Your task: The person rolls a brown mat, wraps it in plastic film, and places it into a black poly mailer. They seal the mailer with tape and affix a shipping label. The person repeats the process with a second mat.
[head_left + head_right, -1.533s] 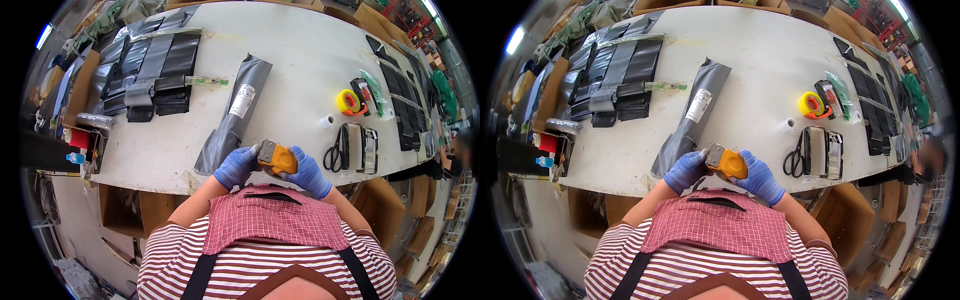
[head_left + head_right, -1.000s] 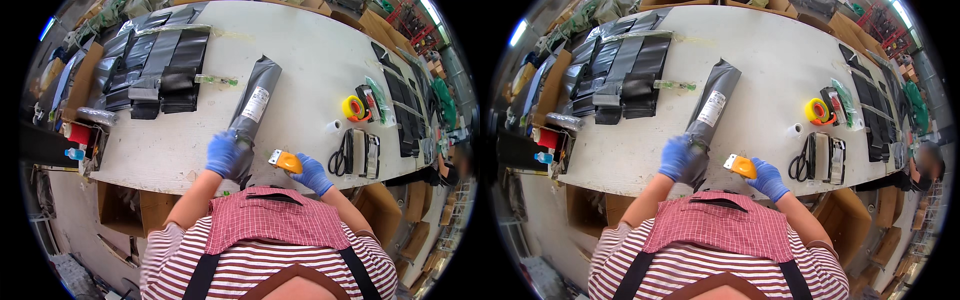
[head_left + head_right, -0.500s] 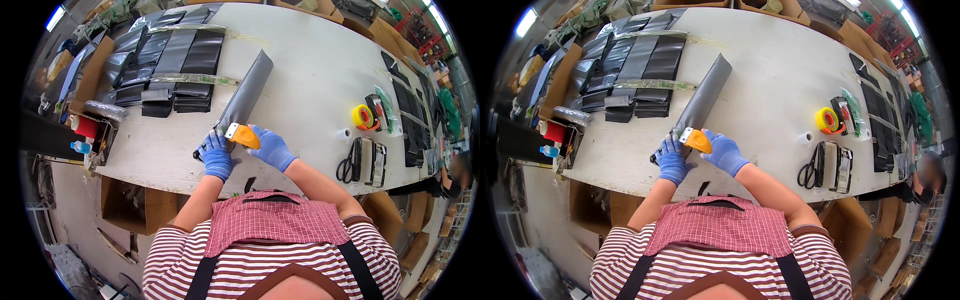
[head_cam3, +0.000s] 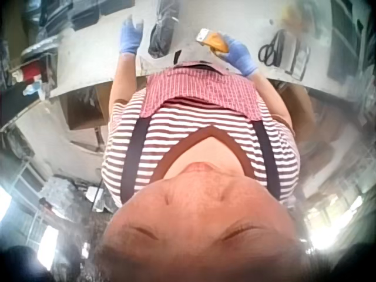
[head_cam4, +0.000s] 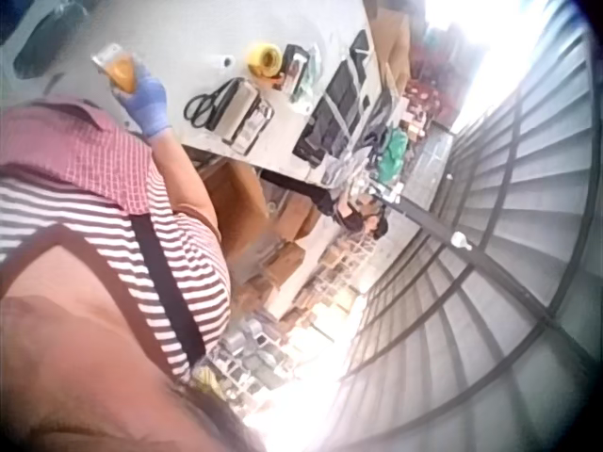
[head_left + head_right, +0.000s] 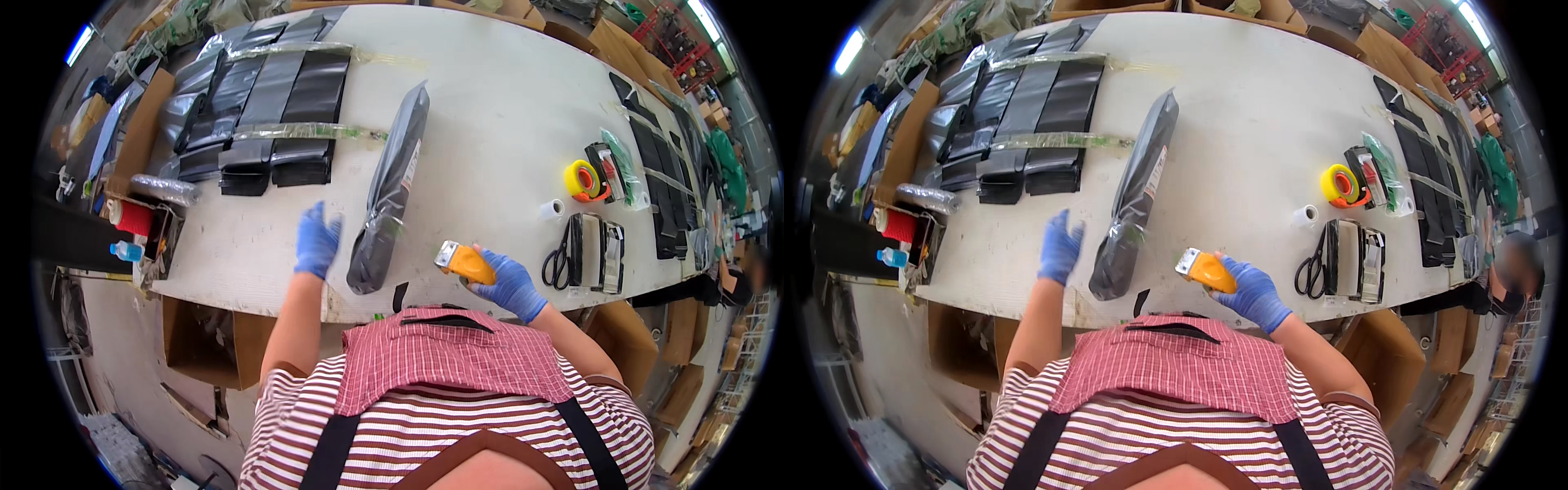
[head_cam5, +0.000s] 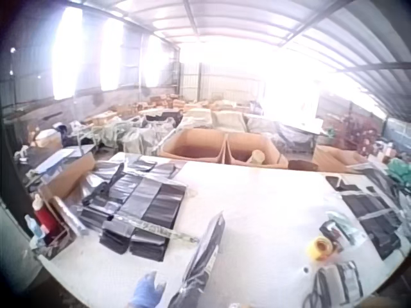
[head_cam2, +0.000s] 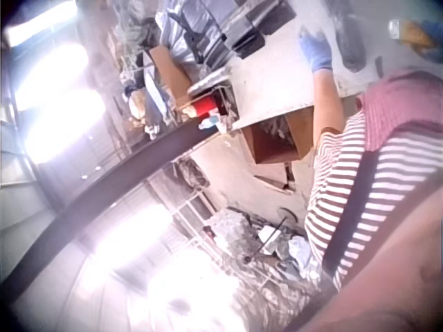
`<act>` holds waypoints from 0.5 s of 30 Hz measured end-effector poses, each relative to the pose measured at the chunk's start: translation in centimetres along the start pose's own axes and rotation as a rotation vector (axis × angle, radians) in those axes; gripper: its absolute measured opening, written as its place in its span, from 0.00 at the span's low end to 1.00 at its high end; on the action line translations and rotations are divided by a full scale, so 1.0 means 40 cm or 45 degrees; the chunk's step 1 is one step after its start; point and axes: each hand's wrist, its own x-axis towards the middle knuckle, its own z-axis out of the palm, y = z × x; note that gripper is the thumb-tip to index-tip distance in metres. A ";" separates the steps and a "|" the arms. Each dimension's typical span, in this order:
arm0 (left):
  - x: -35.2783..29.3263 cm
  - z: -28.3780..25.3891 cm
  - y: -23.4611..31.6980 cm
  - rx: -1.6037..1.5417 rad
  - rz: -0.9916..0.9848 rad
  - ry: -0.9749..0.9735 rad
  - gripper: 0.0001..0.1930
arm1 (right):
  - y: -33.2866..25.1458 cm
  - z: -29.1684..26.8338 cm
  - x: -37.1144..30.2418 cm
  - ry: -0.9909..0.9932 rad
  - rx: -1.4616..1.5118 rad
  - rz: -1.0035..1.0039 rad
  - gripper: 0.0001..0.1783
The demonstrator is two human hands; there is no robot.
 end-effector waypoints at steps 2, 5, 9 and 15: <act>-0.086 0.069 0.072 0.421 0.286 -0.043 0.41 | -0.009 -0.001 0.004 -0.082 -0.082 0.051 0.43; -0.134 0.109 0.083 0.474 0.255 -0.194 0.49 | -0.015 -0.008 0.021 -0.217 -0.230 -0.011 0.40; -0.072 0.073 -0.013 0.160 0.110 -0.436 0.49 | -0.101 -0.043 0.124 -0.392 -0.392 -0.072 0.35; -0.017 0.034 -0.145 -0.166 0.036 -0.481 0.39 | -0.263 0.017 0.410 -0.810 -0.567 -0.087 0.20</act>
